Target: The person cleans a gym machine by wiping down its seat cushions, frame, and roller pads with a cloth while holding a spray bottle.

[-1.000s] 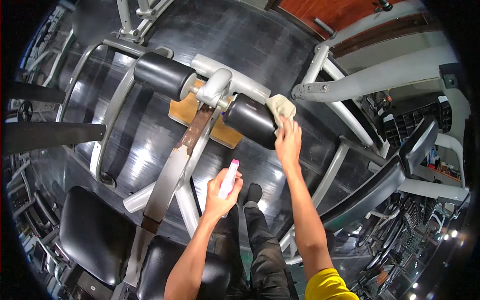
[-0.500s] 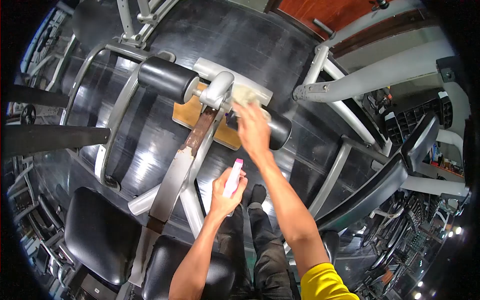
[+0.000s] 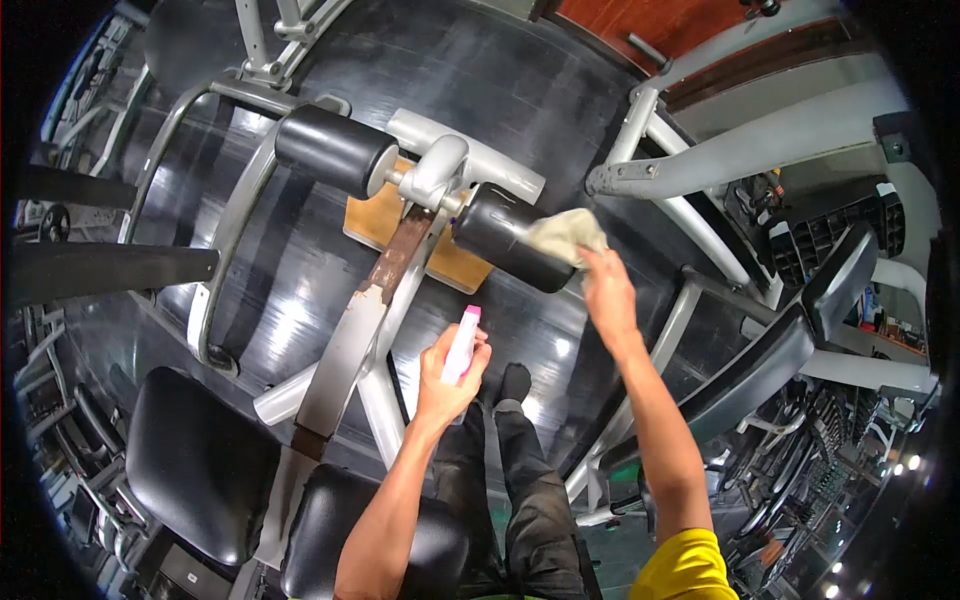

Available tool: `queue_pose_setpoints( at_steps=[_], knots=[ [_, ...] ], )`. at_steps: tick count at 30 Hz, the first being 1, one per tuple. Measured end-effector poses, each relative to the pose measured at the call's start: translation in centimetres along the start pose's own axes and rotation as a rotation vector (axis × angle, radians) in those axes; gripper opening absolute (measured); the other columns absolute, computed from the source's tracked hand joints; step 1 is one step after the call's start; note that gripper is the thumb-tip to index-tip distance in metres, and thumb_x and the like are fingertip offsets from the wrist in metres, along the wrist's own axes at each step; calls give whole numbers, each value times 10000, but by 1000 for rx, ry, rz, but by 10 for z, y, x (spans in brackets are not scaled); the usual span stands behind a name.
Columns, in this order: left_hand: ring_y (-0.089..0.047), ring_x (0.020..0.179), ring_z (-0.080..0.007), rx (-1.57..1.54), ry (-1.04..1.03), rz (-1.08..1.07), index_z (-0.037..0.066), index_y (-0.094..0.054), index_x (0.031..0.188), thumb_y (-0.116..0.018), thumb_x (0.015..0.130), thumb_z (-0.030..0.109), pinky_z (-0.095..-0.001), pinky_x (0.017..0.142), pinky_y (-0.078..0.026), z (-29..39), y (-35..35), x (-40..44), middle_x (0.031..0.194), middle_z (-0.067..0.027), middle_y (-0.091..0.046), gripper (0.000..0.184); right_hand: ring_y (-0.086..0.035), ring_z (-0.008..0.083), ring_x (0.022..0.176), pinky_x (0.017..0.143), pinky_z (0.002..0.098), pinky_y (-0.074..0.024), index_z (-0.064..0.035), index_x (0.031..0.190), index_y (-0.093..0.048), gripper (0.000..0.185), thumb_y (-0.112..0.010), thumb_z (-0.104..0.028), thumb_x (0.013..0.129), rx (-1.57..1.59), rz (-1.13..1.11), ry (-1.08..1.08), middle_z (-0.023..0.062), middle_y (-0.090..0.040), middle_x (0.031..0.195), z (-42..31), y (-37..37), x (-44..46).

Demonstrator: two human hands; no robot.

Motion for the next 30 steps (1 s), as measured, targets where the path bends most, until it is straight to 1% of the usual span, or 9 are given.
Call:
queue_pose_setpoints(
  at_steps=[2,4,6,7,10,14,19,24,30],
  knots=[
    [-587,645,-117,-4,6,-2,9,-602,893,-653,791,51,-263,612,-470,-2,0,-3,701,-57,-611,121,-599,401,949,825,462,-470,-50,1131,-557,278,-482,-78,865,142,-95,-235,229,-624,971,32,-1,4],
    [-586,639,-117,30,32,-3,9,-601,901,-652,792,48,-266,610,-471,-6,0,-3,710,-62,-614,126,-608,408,930,808,459,-468,-19,1135,-550,282,-434,-163,922,174,-56,-412,244,-638,911,41,3,14],
    [-584,634,-116,24,14,17,9,-600,902,-651,792,44,-265,607,-470,-6,1,-1,710,-61,-612,126,-612,408,926,798,435,-474,-17,1136,-554,320,-415,-232,946,425,80,-538,237,-640,937,28,9,30],
    [-581,629,-114,14,-1,28,9,-599,903,-651,792,40,-264,605,-469,-5,1,-1,710,-59,-609,127,-606,396,960,803,400,-473,-27,1139,-551,338,-410,-270,952,469,153,-525,237,-632,995,33,-6,37],
    [-574,632,-109,-42,123,-1,12,-599,906,-649,792,33,-260,606,-466,3,1,-3,716,-55,-603,127,-573,404,952,811,437,-461,-70,1108,-560,240,-470,-185,917,303,97,-249,214,-588,1051,10,-38,49],
    [-568,631,-107,21,76,2,11,-598,903,-648,792,33,-258,608,-464,-1,0,-3,706,-52,-595,124,-551,394,913,776,465,-461,-105,1110,-559,280,-555,-53,834,194,138,-258,181,-555,1076,-21,-20,24],
    [-585,654,-125,26,27,2,7,-595,895,-646,792,36,-266,623,-471,-6,-1,-3,739,-68,-618,118,-513,405,1108,904,429,-440,-90,1110,-599,336,-555,14,794,123,169,-19,195,-568,1105,-45,-10,-20],
    [-618,709,-139,14,39,5,8,-597,896,-643,790,29,-266,652,-479,-6,-2,-5,767,-76,-636,118,-483,362,1195,990,427,-397,-128,1108,-634,364,-619,-9,764,102,228,-6,178,-591,1143,-72,-22,1],
    [-561,572,-94,63,-7,6,14,-595,896,-645,796,28,-244,531,-448,-4,-1,-2,664,-36,-579,113,-506,305,1181,1002,406,-403,-136,1041,-660,319,-632,-33,741,247,280,218,124,-619,1094,-147,-55,64]
  ],
)
Point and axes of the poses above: each hand's wrist, its own x-axis towards the middle knuckle, its own y-axis out of the back of the hand, z = x × y, the point moved 3 cm from there along x, towards the middle knuckle
